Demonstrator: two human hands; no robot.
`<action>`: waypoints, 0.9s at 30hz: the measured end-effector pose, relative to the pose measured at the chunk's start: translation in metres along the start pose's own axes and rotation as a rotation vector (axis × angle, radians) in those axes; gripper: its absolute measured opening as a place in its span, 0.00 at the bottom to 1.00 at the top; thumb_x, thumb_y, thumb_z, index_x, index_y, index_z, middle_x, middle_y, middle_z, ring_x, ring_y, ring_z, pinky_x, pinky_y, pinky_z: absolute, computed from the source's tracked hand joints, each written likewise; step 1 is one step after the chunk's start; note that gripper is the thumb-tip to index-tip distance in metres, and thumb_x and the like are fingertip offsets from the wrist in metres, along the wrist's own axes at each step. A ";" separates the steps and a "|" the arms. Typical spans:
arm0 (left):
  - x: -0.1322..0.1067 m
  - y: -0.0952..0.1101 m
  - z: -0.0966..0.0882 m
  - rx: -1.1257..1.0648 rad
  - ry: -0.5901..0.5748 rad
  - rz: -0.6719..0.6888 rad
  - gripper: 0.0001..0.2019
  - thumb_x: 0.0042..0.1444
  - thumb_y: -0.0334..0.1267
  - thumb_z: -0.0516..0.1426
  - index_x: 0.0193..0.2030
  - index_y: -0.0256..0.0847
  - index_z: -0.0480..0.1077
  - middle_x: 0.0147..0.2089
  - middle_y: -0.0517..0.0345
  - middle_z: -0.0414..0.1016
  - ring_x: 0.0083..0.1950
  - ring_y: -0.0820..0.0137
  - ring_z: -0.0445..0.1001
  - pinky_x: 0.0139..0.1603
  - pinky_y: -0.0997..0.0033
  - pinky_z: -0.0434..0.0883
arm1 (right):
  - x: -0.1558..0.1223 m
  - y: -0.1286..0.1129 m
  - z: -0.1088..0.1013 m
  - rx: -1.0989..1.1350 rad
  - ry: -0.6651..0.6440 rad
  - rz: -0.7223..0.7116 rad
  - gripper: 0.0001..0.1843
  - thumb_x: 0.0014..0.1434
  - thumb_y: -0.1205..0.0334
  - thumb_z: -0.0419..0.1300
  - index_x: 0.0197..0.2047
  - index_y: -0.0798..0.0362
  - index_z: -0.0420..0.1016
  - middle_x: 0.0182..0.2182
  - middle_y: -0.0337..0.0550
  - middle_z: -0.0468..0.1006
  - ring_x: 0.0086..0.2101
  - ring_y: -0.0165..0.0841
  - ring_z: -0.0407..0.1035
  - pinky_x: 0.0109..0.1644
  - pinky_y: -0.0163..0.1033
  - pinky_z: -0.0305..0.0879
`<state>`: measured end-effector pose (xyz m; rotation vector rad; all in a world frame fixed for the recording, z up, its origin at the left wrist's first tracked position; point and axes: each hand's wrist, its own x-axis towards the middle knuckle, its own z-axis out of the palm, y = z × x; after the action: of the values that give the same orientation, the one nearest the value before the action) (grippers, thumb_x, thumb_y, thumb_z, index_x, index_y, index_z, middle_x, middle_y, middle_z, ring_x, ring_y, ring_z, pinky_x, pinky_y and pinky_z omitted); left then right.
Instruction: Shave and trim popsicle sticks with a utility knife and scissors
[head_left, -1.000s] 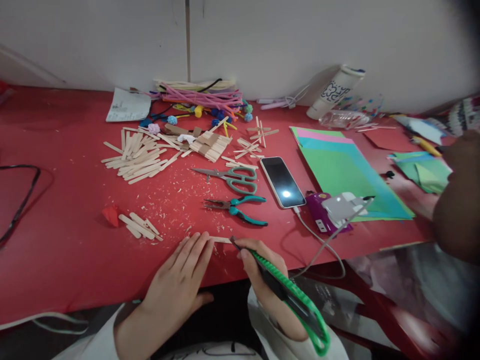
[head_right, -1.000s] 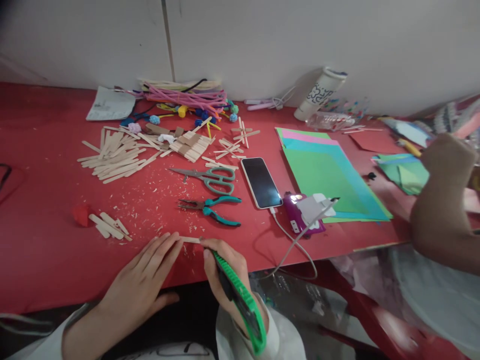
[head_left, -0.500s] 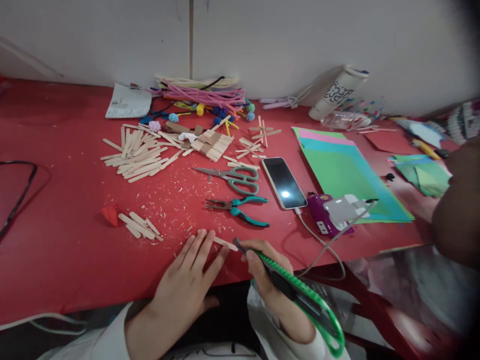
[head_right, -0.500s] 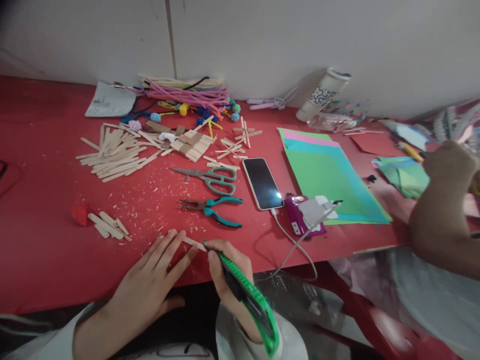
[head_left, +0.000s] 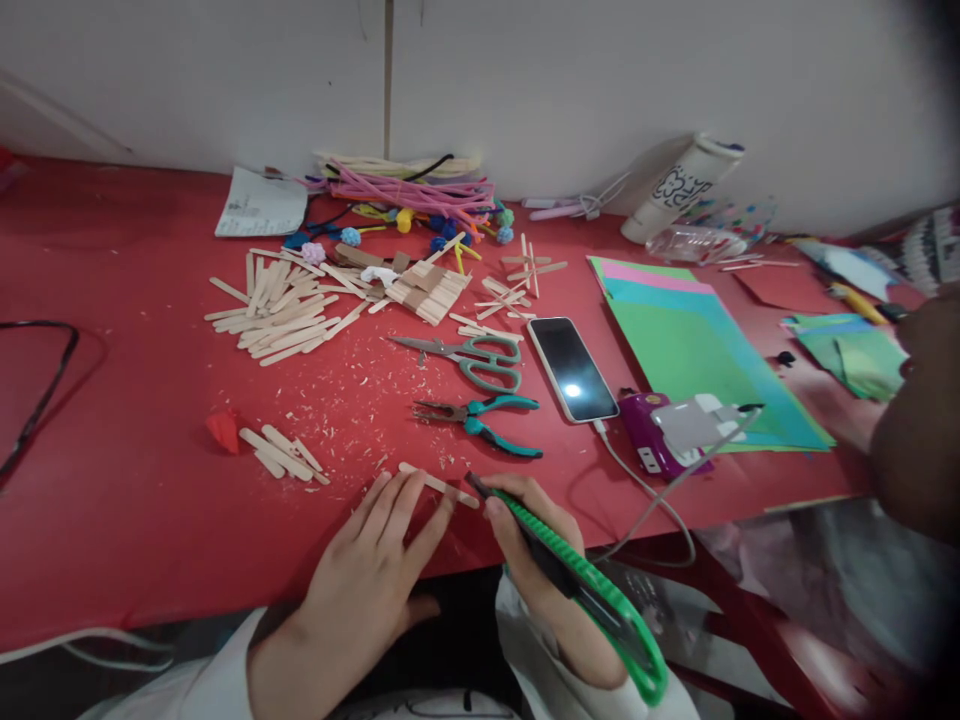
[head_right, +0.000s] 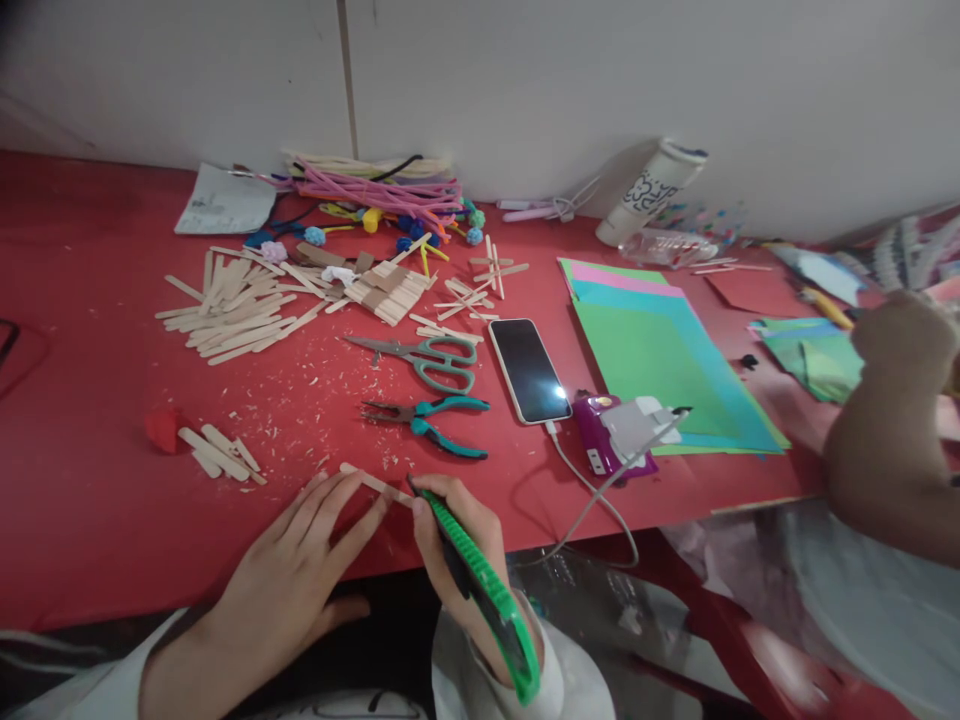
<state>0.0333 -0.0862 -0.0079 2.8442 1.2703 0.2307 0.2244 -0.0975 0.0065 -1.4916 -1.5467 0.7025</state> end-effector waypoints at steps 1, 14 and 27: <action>0.000 0.001 0.000 0.003 -0.003 -0.007 0.52 0.37 0.61 0.67 0.68 0.44 0.57 0.64 0.40 0.65 0.62 0.51 0.66 0.61 0.55 0.65 | -0.001 0.000 -0.001 -0.006 -0.001 0.000 0.06 0.64 0.63 0.55 0.42 0.51 0.72 0.32 0.40 0.80 0.28 0.29 0.75 0.32 0.29 0.71; 0.006 -0.009 -0.005 -0.054 0.005 0.137 0.55 0.35 0.59 0.69 0.69 0.44 0.54 0.66 0.38 0.62 0.66 0.51 0.62 0.62 0.55 0.66 | 0.004 0.000 0.005 0.034 -0.018 -0.005 0.06 0.62 0.63 0.55 0.38 0.51 0.74 0.25 0.37 0.78 0.22 0.28 0.73 0.28 0.29 0.70; 0.006 -0.011 -0.001 0.026 0.064 0.167 0.43 0.41 0.48 0.70 0.63 0.44 0.61 0.65 0.39 0.64 0.65 0.54 0.64 0.61 0.59 0.66 | 0.010 0.000 0.004 -0.050 -0.061 -0.112 0.07 0.62 0.66 0.55 0.38 0.51 0.74 0.23 0.36 0.78 0.22 0.28 0.74 0.29 0.28 0.71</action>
<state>0.0287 -0.0740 -0.0068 2.9903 1.0526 0.3125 0.2216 -0.0877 0.0067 -1.4191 -1.6918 0.6535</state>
